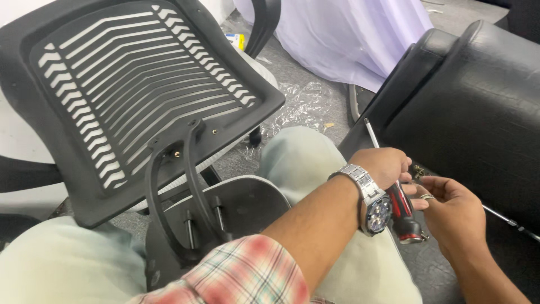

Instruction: The person uses a screwdriver to tighten screws on the underside of an office chair seat. They repeatedly insert and turn the screwdriver to secure the fasteners while seated on the floor.

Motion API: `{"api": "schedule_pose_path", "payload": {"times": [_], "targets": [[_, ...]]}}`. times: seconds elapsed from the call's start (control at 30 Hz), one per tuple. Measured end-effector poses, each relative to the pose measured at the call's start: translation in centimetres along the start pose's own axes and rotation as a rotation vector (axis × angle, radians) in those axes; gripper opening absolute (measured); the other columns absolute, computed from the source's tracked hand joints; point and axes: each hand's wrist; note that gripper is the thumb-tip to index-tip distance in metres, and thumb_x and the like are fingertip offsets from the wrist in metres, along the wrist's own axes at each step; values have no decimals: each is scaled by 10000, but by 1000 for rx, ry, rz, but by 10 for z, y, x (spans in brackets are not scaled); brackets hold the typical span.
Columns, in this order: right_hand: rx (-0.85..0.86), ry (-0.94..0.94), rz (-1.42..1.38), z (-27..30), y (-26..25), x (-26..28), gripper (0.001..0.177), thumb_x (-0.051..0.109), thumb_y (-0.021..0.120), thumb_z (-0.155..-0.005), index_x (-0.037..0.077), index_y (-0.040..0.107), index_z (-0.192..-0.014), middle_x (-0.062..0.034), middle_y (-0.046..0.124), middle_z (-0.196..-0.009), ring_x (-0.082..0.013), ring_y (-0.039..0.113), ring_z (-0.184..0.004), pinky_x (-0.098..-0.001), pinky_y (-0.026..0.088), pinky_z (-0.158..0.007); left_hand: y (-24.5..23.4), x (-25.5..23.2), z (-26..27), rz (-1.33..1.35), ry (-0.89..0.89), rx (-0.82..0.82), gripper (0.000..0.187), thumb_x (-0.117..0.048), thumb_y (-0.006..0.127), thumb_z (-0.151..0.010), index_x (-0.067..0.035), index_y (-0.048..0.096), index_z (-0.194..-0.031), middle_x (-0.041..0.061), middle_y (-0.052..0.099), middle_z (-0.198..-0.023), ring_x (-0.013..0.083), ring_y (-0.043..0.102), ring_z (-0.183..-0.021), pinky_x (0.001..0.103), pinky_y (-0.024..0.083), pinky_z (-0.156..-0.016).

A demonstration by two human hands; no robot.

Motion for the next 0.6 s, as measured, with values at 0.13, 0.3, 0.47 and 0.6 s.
{"api": "schedule_pose_path", "payload": {"times": [0.13,0.3,0.47,0.6], "targets": [[-28,57,74,-20,-2,-23,366,146,749,-929,-13,667,-1248,-159,732,-1049,-237,712,-911,-361,578,-749,11,8,-29,-235,-41,-63,359,-76,572,-909,187,582,-1152,236,661,-887,303,715,-685,406,631,-556],[-63,-70,234,-39,2,-41,392,50,749,-883,4,684,-1267,-147,746,-1109,-246,729,-976,-377,590,-826,16,17,-47,-240,-146,-105,323,-80,539,-930,156,568,-1150,222,669,-831,265,687,-617,370,598,-504],[-61,-58,291,-51,16,-47,466,54,834,-806,9,695,-1249,-168,739,-1119,-267,727,-1008,-393,591,-872,10,25,-55,-248,-197,-96,290,-84,506,-952,125,554,-1147,207,678,-775,226,660,-548,333,565,-452],[-77,-48,386,-54,24,-49,549,22,874,-722,17,701,-1243,-176,734,-1104,-276,734,-976,-397,602,-857,6,28,-62,-246,-229,-83,264,-87,480,-969,100,542,-1145,195,685,-731,196,638,-493,304,539,-411]]}}
Point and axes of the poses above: each hand's wrist, its own z-axis away from the middle knuckle, its own y-axis out of the palm, x = y × z
